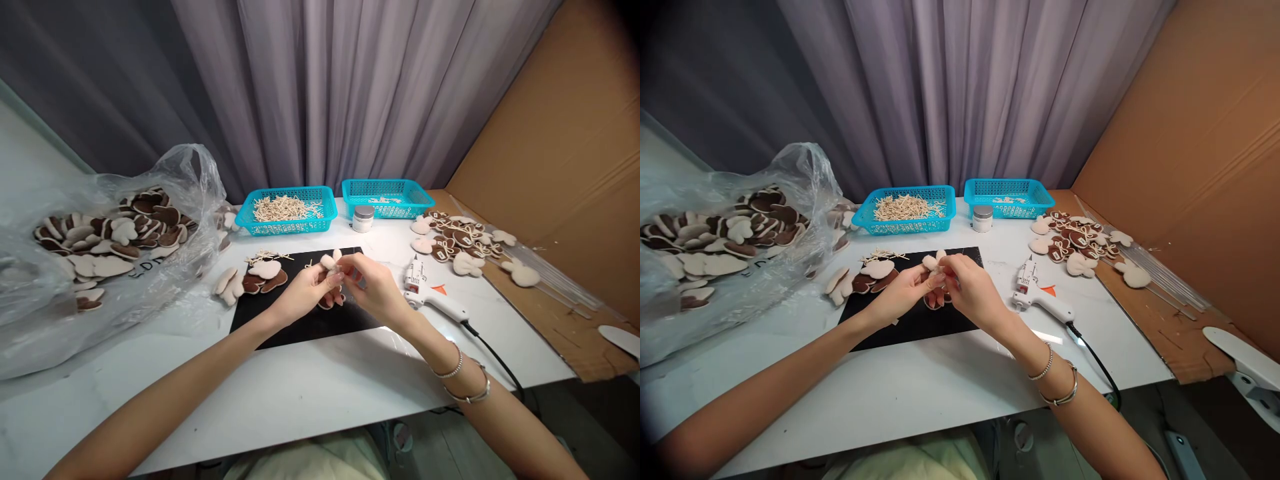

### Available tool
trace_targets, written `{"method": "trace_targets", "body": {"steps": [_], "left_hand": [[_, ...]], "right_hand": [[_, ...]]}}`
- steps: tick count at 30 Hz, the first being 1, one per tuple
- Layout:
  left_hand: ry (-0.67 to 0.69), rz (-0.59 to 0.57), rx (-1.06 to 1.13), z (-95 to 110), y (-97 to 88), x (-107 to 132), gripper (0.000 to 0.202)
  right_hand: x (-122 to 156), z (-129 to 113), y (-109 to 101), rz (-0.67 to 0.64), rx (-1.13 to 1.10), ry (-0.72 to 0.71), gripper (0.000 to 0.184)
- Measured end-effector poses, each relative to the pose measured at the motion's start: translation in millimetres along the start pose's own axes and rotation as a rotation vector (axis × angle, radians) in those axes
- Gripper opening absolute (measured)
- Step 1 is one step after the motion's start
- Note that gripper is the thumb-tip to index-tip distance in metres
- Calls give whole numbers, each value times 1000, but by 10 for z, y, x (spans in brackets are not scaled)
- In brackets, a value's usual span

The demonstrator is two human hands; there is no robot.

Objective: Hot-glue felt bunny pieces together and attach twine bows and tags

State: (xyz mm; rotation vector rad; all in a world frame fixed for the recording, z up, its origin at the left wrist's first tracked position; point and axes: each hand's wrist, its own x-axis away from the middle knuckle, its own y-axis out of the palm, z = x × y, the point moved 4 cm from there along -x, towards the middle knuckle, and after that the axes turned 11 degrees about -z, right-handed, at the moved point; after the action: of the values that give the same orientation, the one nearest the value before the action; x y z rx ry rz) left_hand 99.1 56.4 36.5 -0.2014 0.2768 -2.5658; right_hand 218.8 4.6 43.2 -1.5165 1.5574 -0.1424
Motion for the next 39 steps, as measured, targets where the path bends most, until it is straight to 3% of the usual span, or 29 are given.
{"method": "trace_targets", "body": {"steps": [13,20,26,31,39], "left_hand": [[50,41,249,11,37,-16,36],[60,71,197,-27,25,-18,38],[29,106,136,-28,3,-14,41],[23,153,58,14,31,21,40],[34,209,-124,13,52,49,38]], "right_hand": [[-11,-9,-37,-5,-2,1,16],[-9,11,-26,-25,4,2,11],[-9,6,-14,-39,-14,-19,18],[-13,15,-8,-53,-14,7,11],[-8,42,15,-104,-57,-5,17]]}}
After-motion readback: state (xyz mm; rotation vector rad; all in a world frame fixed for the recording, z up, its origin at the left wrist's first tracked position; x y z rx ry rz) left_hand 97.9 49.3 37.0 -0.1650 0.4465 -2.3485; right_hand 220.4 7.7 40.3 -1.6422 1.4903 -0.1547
